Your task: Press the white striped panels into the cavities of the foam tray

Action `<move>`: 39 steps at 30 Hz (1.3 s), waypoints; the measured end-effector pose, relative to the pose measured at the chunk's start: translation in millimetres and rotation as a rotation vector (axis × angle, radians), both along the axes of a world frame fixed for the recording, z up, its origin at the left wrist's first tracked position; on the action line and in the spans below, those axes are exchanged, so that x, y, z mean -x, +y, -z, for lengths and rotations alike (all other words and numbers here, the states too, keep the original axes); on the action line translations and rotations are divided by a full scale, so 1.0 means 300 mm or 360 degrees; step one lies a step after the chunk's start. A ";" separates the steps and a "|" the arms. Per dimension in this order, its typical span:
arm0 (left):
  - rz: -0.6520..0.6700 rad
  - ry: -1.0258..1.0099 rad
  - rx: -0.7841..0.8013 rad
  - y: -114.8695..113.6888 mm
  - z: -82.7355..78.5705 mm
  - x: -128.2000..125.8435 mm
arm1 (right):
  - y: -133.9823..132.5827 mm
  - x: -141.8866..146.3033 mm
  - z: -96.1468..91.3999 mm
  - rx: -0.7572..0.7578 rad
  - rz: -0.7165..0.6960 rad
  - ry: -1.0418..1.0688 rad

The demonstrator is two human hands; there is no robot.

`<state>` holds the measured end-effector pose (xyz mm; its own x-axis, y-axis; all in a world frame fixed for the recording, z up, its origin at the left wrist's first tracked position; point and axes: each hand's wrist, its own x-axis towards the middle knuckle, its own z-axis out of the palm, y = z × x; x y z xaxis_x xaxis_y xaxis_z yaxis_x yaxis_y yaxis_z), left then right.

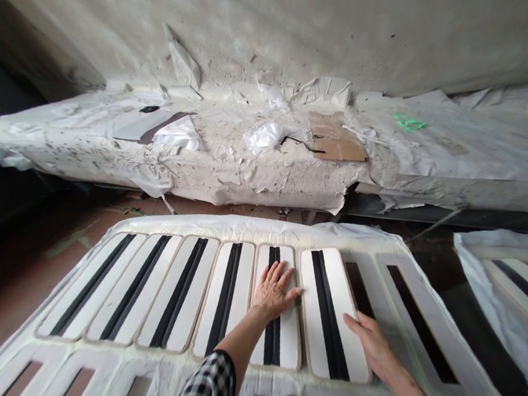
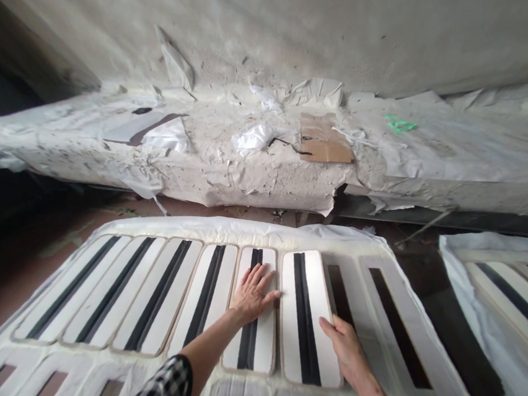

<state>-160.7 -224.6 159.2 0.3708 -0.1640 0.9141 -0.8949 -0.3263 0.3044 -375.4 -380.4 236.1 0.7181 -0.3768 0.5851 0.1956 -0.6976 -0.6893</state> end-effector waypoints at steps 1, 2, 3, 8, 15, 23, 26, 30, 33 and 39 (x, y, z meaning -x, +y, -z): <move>0.0002 0.0004 0.0001 -0.002 0.000 0.002 | -0.001 -0.006 -0.002 -0.0006 0.0005 0.0006; 0.0001 0.0009 0.0004 -0.004 -0.001 0.004 | -0.002 -0.015 -0.003 -0.0009 0.0008 0.0014; -0.0004 0.0016 0.0009 -0.006 -0.001 0.006 | -0.002 -0.026 -0.004 -0.0012 0.0014 0.0017; -0.0041 0.0016 0.0023 -0.010 -0.001 0.014 | 0.001 -0.059 -0.003 -0.0045 0.0008 0.0072; -0.0084 -0.0031 0.0025 -0.019 0.000 0.014 | -0.001 -0.031 -0.029 0.0096 0.0060 0.0172; -0.0158 -0.0070 0.0019 -0.040 0.008 0.018 | 0.005 -0.086 -0.029 0.0259 0.0266 0.0098; -0.0185 -0.0103 0.0012 -0.040 0.000 0.027 | -0.001 -0.091 -0.019 0.0303 0.0368 0.0076; -0.0167 -0.0215 -0.0048 -0.036 -0.015 0.037 | -0.001 -0.093 -0.018 0.0358 0.0469 0.0085; -0.0156 -0.0265 -0.0079 -0.038 -0.023 0.044 | 0.004 -0.094 -0.021 0.0389 0.0522 0.0102; -0.0115 -0.0298 -0.0150 -0.067 -0.036 0.068 | 0.008 -0.096 -0.017 0.0411 0.0603 0.0135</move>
<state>-181.1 -244.8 169.9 0.2097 -0.2312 0.9500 -0.9063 -0.4107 0.1001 -346.6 -378.0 241.3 0.6074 -0.4712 0.6395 -0.1555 -0.8600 -0.4860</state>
